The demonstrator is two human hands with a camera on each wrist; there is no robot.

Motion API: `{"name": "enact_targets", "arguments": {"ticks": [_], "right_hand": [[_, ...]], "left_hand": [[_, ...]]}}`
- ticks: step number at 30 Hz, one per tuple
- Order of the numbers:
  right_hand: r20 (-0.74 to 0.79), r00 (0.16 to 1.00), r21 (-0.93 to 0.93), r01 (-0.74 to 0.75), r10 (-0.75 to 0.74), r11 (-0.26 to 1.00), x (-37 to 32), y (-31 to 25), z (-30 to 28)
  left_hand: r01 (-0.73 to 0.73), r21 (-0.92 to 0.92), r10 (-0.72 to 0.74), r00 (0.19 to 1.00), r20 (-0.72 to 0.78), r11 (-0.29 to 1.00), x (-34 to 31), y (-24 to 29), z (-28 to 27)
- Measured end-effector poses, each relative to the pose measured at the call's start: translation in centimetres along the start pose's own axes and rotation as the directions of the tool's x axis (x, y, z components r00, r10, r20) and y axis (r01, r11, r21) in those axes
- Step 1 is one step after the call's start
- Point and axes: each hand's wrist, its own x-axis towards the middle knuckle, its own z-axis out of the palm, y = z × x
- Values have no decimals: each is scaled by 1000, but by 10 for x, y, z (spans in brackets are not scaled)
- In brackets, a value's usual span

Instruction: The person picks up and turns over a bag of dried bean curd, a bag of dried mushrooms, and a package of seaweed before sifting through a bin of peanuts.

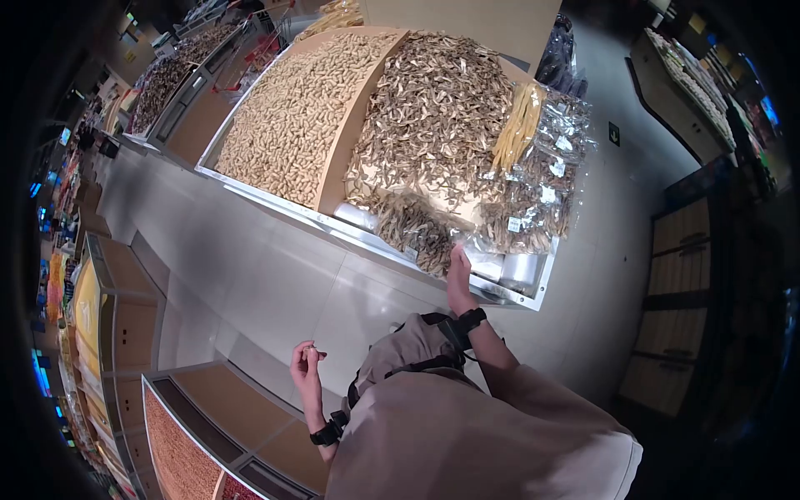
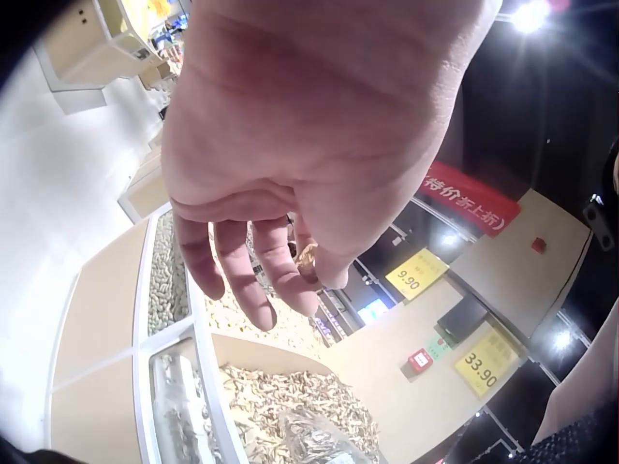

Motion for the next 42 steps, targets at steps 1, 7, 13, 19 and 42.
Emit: {"name": "enact_targets", "arguments": {"ticks": [1, 7, 13, 19, 42], "right_hand": [[10, 1000, -25, 5, -5, 1000, 0, 3, 12], [-157, 987, -5, -17, 16, 1000, -27, 5, 67], [-111, 994, 127, 27, -13, 991, -20, 20, 79], [-284, 957, 83, -28, 51, 996, 12, 24, 113], [-268, 962, 119, -28, 59, 992, 82, 33, 198]], "left_hand": [[-7, 9, 7, 1000, 4, 1000, 7, 0, -12], [9, 19, -9, 999, 36, 1000, 49, 6, -56], [50, 43, -52, 997, 56, 998, 99, 1, -75], [66, 29, -68, 992, 107, 997, 154, 8, -83], [-313, 13, 268, 834, 483, 950, 377, 146, -72]]}}
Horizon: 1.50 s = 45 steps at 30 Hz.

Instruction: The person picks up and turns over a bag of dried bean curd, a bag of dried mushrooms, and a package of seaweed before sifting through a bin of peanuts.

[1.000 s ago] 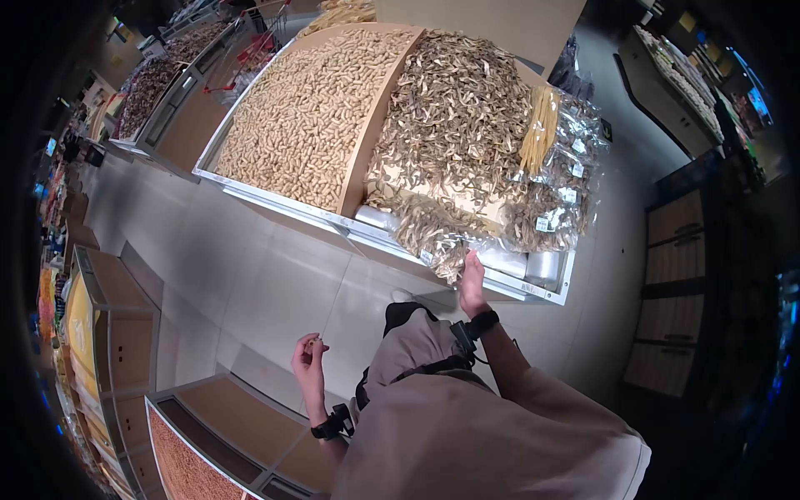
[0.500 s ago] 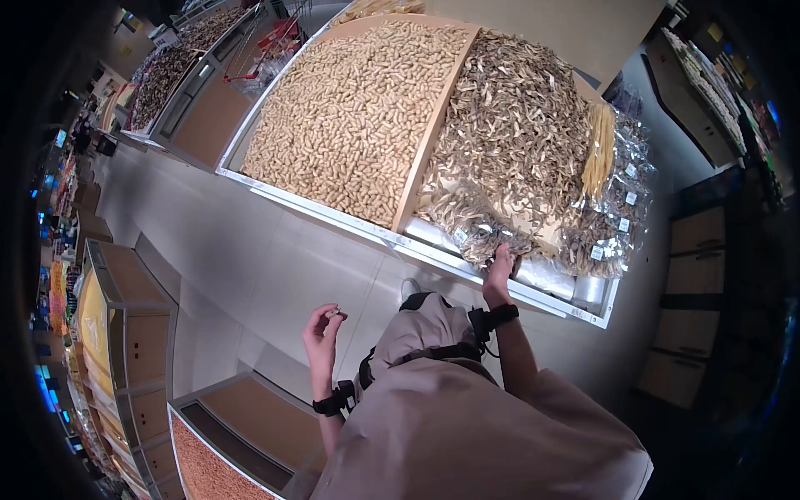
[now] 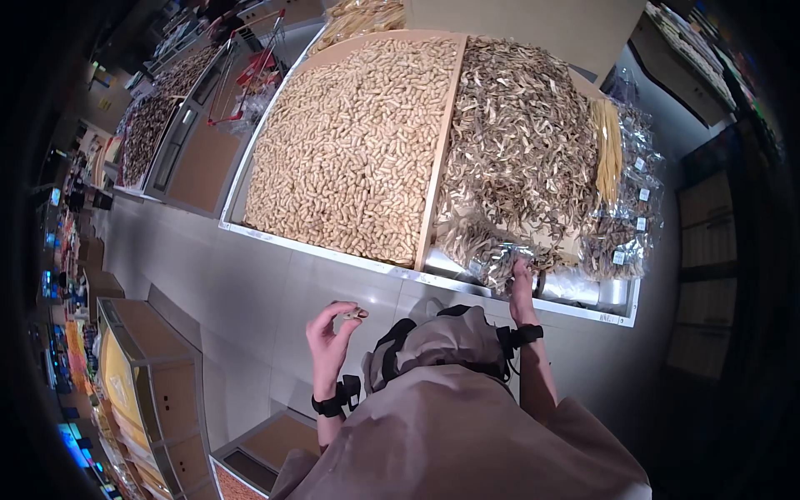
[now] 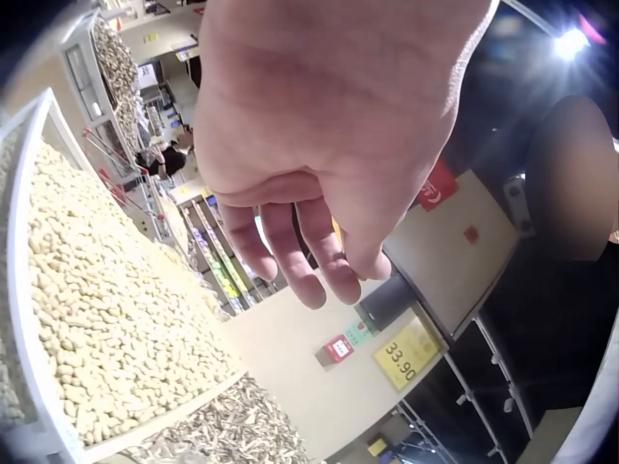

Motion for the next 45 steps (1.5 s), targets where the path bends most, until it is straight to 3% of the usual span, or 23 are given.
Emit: {"name": "enact_targets", "arguments": {"ticks": [2, 3, 8, 10, 14, 18, 22, 26, 28, 30, 32, 34, 36, 38, 40, 43, 45], "right_hand": [[-174, 984, -144, 12, -38, 990, -2, 10, -10], [-154, 985, -178, 48, -76, 983, -2, 19, -20], [-318, 948, -116, -12, -25, 993, -35, 20, -37], [-341, 932, -77, 105, -125, 991, -50, 18, -35], [-511, 857, -78, 26, -63, 997, -64, 28, -30], [-531, 846, -5, 53, -48, 999, -71, 44, -16], [-527, 849, -35, 9, -26, 999, -79, 50, -1], [-549, 832, -40, 62, -74, 997, -87, 47, 16], [-568, 818, -49, 71, -86, 996, -94, 45, 22], [-532, 833, -50, 144, -149, 988, -99, 45, 28], [-546, 823, -48, 158, -158, 986, -100, 43, 31], [-562, 816, -92, 101, -135, 991, -101, 41, 30], [-569, 809, -136, 85, -148, 987, -98, 40, 28], [-572, 801, -218, 59, -176, 974, -95, 39, 27], [-527, 825, -282, 57, -205, 958, -87, 39, 18], [-451, 863, -396, 37, -229, 918, -79, 23, 8], [-397, 892, -456, 12, -215, 890, -67, 21, -4]], "left_hand": [[-67, -8, 67, 994, 87, 998, 20, 0, 4], [-69, -12, 70, 991, 116, 998, 30, 0, 6], [-49, -57, 65, 945, 322, 997, 74, 0, 18], [-55, -63, 75, 921, 383, 997, 89, 1, 20], [-55, -58, 76, 881, 466, 997, 119, 12, 19], [-84, -82, 115, 846, 521, 993, 147, 8, 17], [-41, -65, 70, 831, 552, 997, 164, 2, 12], [-11, -45, 36, 798, 601, 999, 182, -17, 12], [-75, -53, 92, 783, 615, 996, 190, -20, 15], [92, -136, 9, 795, 606, 987, 195, -29, 21], [41, -127, 47, 784, 619, 991, 204, -36, 25], [138, -79, -56, 765, 642, 987, 210, -35, 29], [145, -78, -64, 774, 630, 986, 217, -49, 39], [26, 62, -60, 750, 659, 998, 227, -60, 49], [41, 10, -38, 758, 652, 999, 236, -69, 65], [-94, 54, 39, 774, 632, 994, 258, -77, 86], [-96, 76, 31, 798, 601, 993, 274, -86, 100]]}}
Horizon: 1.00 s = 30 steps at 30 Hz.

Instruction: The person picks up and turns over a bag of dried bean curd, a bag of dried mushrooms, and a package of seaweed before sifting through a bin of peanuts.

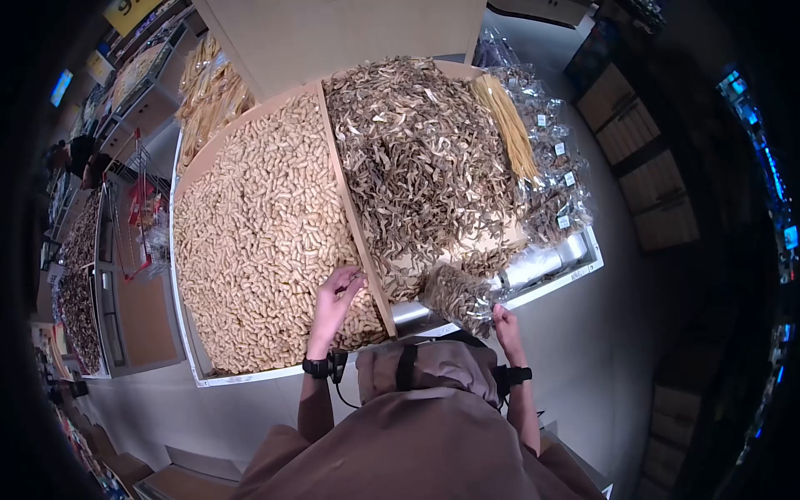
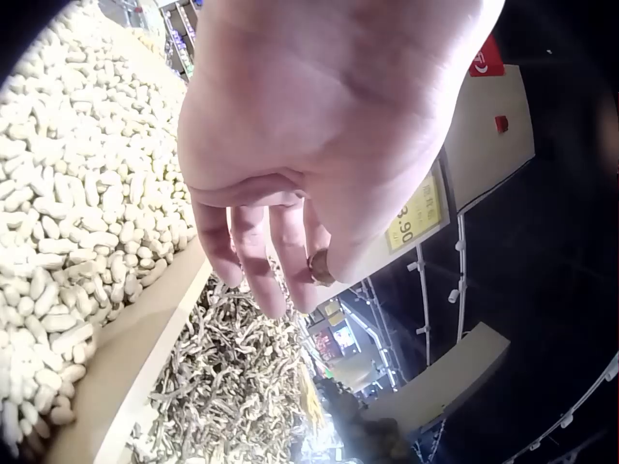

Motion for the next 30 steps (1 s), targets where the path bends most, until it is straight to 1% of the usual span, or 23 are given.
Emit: {"name": "enact_targets", "arguments": {"ticks": [1, 3, 4, 5, 7, 9, 11, 12, 13, 14, 15, 17, 18, 19, 20, 23, 25, 26, 27, 29, 30], "right_hand": [[10, 1000, 6, 13, -13, 1000, 5, -5, -2], [76, 993, -87, 92, -86, 992, 12, -20, -11], [85, 993, -123, 97, -87, 988, 12, -30, -14], [111, 989, -113, 112, -99, 987, 17, -34, -16], [95, 987, -108, 137, -127, 985, 20, -49, -17], [107, 991, -72, 91, -83, 993, 17, -71, -19], [129, 989, -67, 74, -65, 995, 21, -74, -21], [139, 988, -39, 79, -72, 996, 23, -76, -20], [143, 986, -66, 95, -85, 993, 25, -80, -21], [135, 990, -111, 65, -50, 992, 26, -84, -23], [127, 992, -156, 35, -15, 987, 26, -95, -22], [136, 990, -138, 55, -36, 989, 32, -97, -17], [145, 989, -107, 57, -41, 993, 33, -102, -14], [152, 987, -75, 59, -47, 995, 35, -105, -13], [180, 984, -84, 27, -12, 996, 37, -106, -13], [180, 983, -65, -9, 21, 998, 36, -130, -6], [195, 979, -75, -51, 65, 996, 40, -121, -4], [203, 977, -56, -60, 71, 997, 41, -117, -3], [211, 974, -37, -71, 77, 997, 43, -115, -1], [215, 970, -69, -99, 112, 993, 44, -112, 3], [219, 970, -31, -102, 106, 994, 45, -108, 6]], "left_hand": [[14, 15, -13, 1000, -26, 1000, 12, -6, 0], [12, 12, -12, 999, -46, 1000, 36, -11, -1], [54, 8, -54, 998, -45, 998, 49, -8, -3], [96, 3, -96, 994, -43, 995, 62, -7, -5], [55, -11, -55, 996, -70, 998, 88, -14, -10], [36, 8, -35, 998, -56, 999, 113, -13, -17], [25, 25, -23, 997, -73, 999, 135, -4, -24], [19, 76, -12, 996, -92, 997, 146, -1, -27], [14, 125, 0, 994, -110, 992, 157, 0, -29], [-36, 50, 42, 990, -137, 998, 168, -8, -28], [-36, 50, 43, 989, -142, 998, 178, -6, -28], [-36, 197, 73, 980, -183, 980, 195, -4, -31], [-56, 139, 86, 972, -217, 989, 203, -5, -29], [-51, 140, 81, 972, -220, 989, 212, -6, -29], [-43, 153, 80, 967, -244, 987, 219, -7, -30], [-11, 153, 54, 958, -281, 988, 241, 0, -30], [-111, 262, 198, 922, -334, 959, 257, 5, -30], [-25, 213, 98, 935, -340, 977, 263, 8, -30], [-16, 214, 89, 937, -338, 977, 271, 3, -30], [-38, 202, 109, 929, -353, 979, 286, -8, -30], [-18, 214, 92, 934, -344, 977, 292, -12, -29]]}}
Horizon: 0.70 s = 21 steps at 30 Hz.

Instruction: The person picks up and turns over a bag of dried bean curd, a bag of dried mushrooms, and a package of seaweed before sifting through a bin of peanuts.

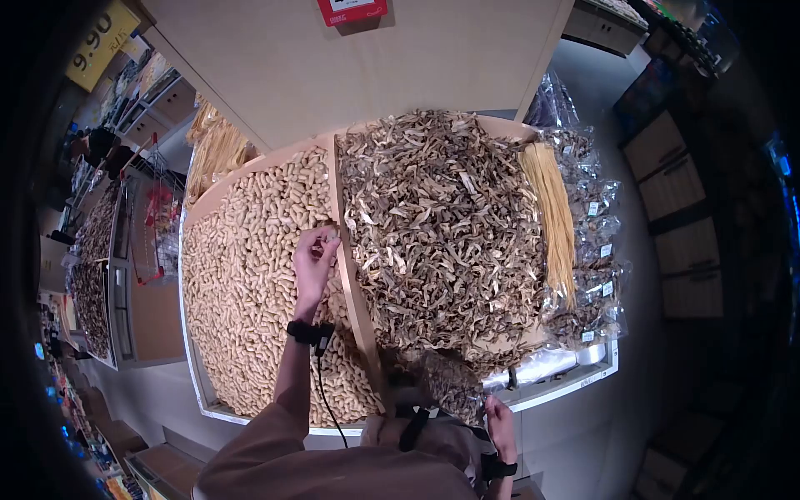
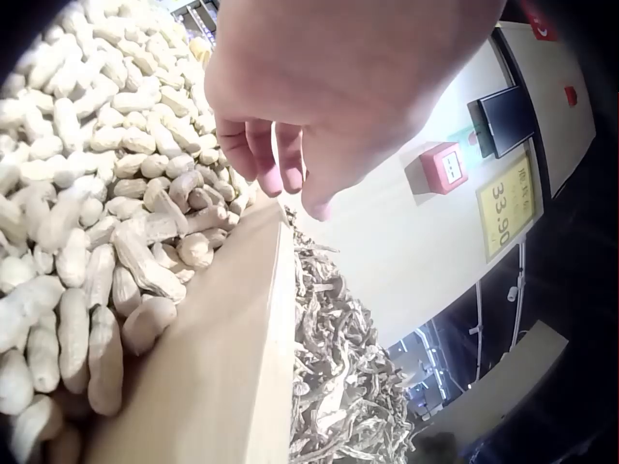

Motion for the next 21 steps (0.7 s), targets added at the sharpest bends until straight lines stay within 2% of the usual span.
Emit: {"name": "enact_targets", "arguments": {"ticks": [3, 8, 11, 14, 16, 19, 21], "right_hand": [[14, 1000, 50, -12, 11, 999, 3, 6, 3], [23, 1000, 72, -18, 16, 997, 6, 3, 5], [49, 993, 141, -114, 108, 983, 8, 2, 5], [32, 995, 124, -97, 93, 988, 9, 9, 4], [-16, 1000, 63, 11, -10, 998, 10, -2, 7], [-4, 999, 66, -52, 52, 997, 8, 2, 6], [0, 999, 61, -33, 33, 998, 5, 2, 4]], "left_hand": [[15, -57, -16, 1000, -14, 998, 10, -15, 14], [5, -21, -6, 1000, -27, 1000, 15, -16, 19], [21, -61, -22, 999, -25, 998, 15, -19, 20], [8, -67, -10, 1000, -22, 998, 14, -23, 20], [5, -91, -7, 1000, -21, 996, 13, -23, 20], [23, -119, -25, 1000, -16, 993, 11, -17, 19], [23, -117, -26, 999, -25, 993, 10, -12, 18]]}}
